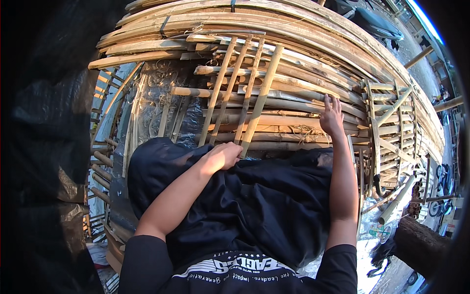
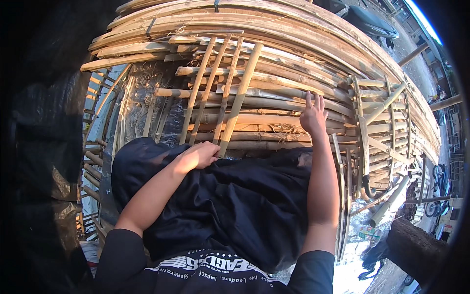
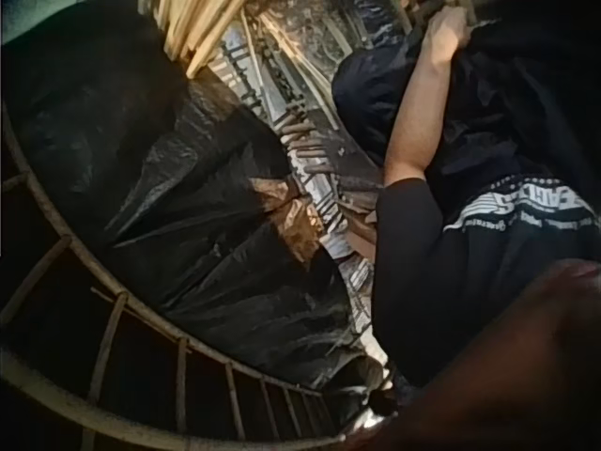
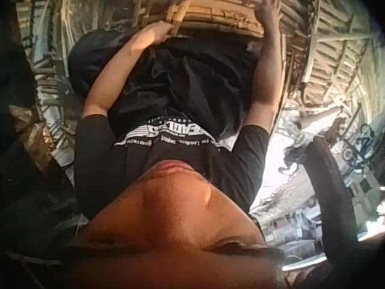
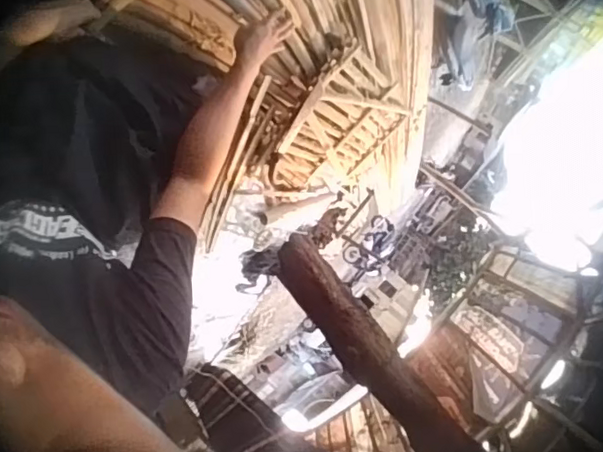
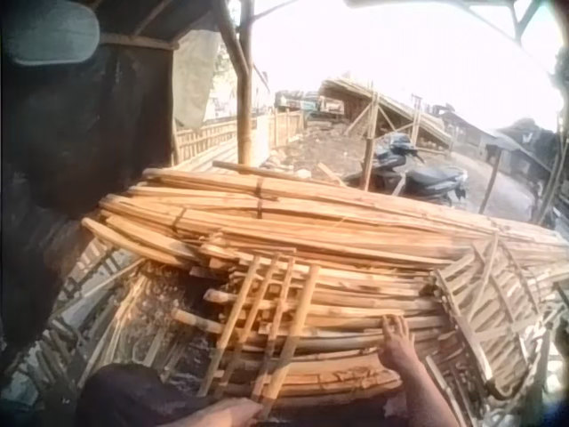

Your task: The person constructs a lattice structure from bamboo slats by weaving thin strips through wider slats and securing them with a tool.

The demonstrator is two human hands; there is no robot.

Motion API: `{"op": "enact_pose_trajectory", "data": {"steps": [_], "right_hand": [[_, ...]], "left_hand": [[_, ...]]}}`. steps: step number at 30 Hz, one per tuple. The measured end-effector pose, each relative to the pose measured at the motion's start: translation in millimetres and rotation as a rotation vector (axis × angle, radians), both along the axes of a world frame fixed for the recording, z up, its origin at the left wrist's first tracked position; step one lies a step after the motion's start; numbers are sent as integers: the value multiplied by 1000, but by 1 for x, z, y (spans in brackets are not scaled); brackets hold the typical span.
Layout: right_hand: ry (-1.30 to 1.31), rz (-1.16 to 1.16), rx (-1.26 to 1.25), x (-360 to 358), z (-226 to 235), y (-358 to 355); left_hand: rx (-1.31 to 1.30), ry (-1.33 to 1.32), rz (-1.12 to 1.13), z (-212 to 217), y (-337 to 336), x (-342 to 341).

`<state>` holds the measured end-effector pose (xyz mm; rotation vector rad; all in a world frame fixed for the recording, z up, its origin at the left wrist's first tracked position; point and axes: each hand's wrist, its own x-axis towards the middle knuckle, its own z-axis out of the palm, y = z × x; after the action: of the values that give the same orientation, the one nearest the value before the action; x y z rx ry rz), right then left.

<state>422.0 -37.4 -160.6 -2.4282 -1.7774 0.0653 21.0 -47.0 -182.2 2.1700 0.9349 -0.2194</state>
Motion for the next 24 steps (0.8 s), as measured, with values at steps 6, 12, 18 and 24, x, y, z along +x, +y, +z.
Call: {"op": "enact_pose_trajectory", "data": {"steps": [6, 12, 18, 24], "right_hand": [[-9, 1, -2, -1, 0, 1], [8, -51, -56, -3, 21, -8], [381, 65, 233, 0, 135, -87], [391, -235, -139, 53, 111, -277]], "left_hand": [[22, -14, -15, -5, 0, 0], [-28, 5, -8, 2, 2, 4], [-53, 70, -4, 5, 2, 0], [41, -45, -59, 1, 1, 4]]}}
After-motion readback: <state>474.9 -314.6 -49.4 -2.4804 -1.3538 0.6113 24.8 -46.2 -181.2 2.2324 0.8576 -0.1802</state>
